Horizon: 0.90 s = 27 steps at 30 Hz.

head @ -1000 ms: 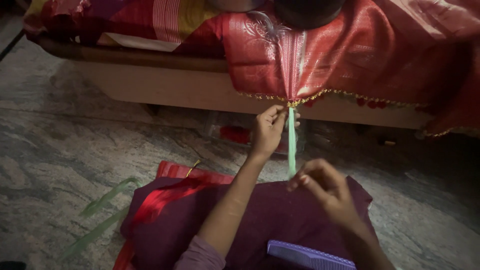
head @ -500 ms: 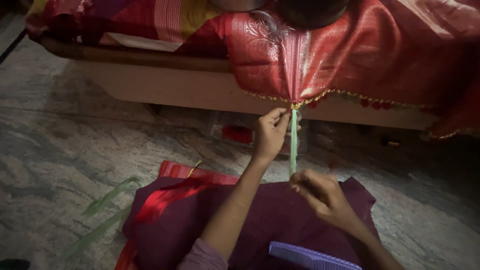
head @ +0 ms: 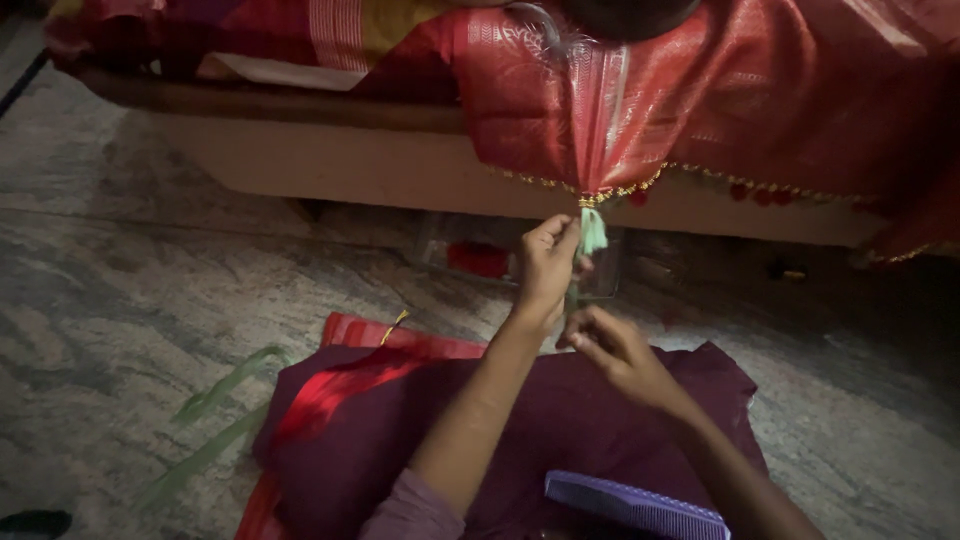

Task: Preparing and attaching decorative ribbon tassels to the edge of a saree.

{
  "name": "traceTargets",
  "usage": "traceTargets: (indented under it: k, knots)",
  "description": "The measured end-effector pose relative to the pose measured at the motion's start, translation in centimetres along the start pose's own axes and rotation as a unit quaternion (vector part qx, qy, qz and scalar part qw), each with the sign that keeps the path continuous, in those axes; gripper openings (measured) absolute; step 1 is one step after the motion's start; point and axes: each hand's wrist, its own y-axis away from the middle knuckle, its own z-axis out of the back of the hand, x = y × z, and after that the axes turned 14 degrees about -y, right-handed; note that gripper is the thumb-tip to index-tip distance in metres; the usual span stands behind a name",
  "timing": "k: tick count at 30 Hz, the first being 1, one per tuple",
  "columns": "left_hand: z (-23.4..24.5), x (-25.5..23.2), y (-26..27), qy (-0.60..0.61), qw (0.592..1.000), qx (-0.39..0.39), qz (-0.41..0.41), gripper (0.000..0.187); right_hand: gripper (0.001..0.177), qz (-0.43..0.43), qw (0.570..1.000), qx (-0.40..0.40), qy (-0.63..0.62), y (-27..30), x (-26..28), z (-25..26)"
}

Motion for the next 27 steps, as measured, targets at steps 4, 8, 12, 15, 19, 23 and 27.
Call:
traceTargets:
  k: [4, 8, 12, 15, 19, 23, 27]
  knots:
    - [0.2, 0.0, -0.1, -0.301, 0.935, -0.133, -0.132, 0.021, 0.017, 0.055, 0.998, -0.022, -0.034, -3.6, -2.5, 2.5]
    - [0.4, -1.7, 0.9, -0.255, 0.947, -0.108, -0.165, 0.022, 0.021, 0.075, 0.972, -0.206, -0.08, -7.5, 3.5, 1.7]
    - [0.3, -3.2, 1.6, -0.35, 0.912, -0.142, -0.161, 0.023, 0.024, -0.007, 0.95, -0.236, -0.205, -10.1, 5.7, 1.4]
    - [0.7, -3.3, 1.7, -0.38, 0.9, -0.144, -0.16, 0.023, 0.023, 0.0, 0.955, -0.211, -0.206, -11.3, 3.0, 1.8]
    - [1.6, -1.8, 1.0, -0.305, 0.924, -0.137, -0.186, 0.026, 0.022, 0.041, 0.953, -0.258, -0.153, -10.7, 2.2, 1.1]
    - [2.4, -2.2, -0.7, -0.183, 0.971, -0.088, -0.126, 0.027, 0.022, 0.079, 0.955, -0.259, -0.122, -9.5, 0.4, 0.7]
    - [2.3, -3.2, -1.6, -0.133, 0.988, -0.023, -0.08, 0.015, 0.023, 0.086, 0.957, -0.238, -0.143, -9.2, 0.5, 0.8]
